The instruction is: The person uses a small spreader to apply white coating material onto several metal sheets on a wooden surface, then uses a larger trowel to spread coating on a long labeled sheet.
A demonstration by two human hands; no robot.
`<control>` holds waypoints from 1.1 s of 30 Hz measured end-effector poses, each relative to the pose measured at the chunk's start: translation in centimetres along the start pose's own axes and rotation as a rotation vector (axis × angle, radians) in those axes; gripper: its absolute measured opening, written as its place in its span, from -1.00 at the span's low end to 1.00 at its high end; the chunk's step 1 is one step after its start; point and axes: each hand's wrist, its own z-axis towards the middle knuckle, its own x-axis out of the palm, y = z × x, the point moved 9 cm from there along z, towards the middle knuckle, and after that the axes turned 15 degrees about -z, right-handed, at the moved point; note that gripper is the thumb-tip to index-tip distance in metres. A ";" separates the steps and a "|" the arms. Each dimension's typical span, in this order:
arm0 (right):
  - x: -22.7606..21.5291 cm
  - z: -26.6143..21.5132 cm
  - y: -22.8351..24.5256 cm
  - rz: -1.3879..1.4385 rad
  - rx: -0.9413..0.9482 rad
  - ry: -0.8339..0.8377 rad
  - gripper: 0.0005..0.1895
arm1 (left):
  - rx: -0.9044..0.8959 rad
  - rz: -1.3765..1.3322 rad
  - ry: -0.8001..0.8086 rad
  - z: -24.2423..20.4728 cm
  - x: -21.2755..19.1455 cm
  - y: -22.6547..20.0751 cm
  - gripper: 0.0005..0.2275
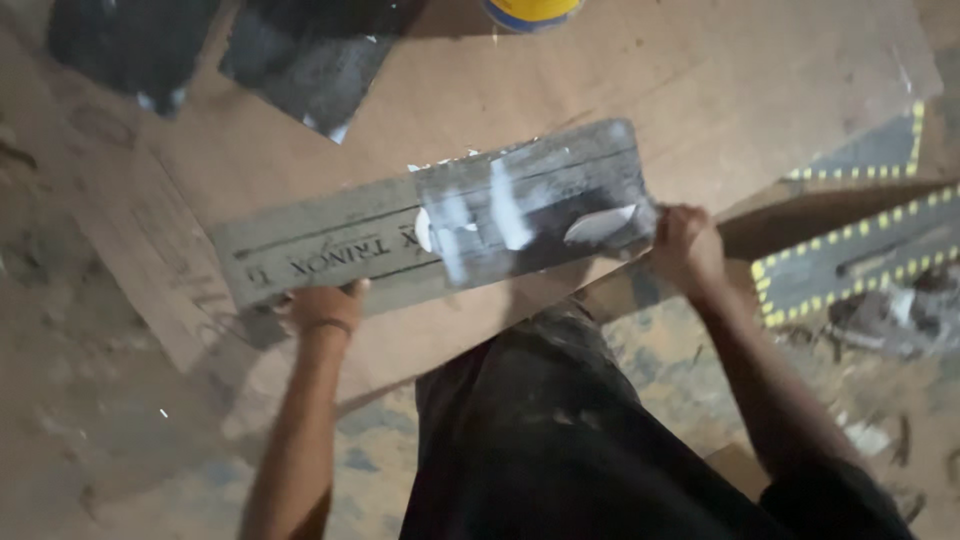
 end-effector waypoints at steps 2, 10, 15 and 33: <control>-0.3 1.0 0.8 -0.100 0.062 -0.066 -0.83 | 0.009 0.043 0.053 0.2 -1.4 -0.8 -0.13; 5.6 0.0 9.6 -0.018 -0.004 -0.199 -0.61 | 0.308 0.279 0.143 1.1 -1.4 -0.2 -0.35; 8.6 -2.4 26.5 0.089 -0.160 -0.215 -0.65 | 0.394 0.330 0.230 0.6 0.3 0.9 -0.55; 9.8 -5.7 50.2 -0.204 -0.581 0.511 -0.62 | 0.528 -0.014 0.124 1.4 -2.1 7.1 -0.80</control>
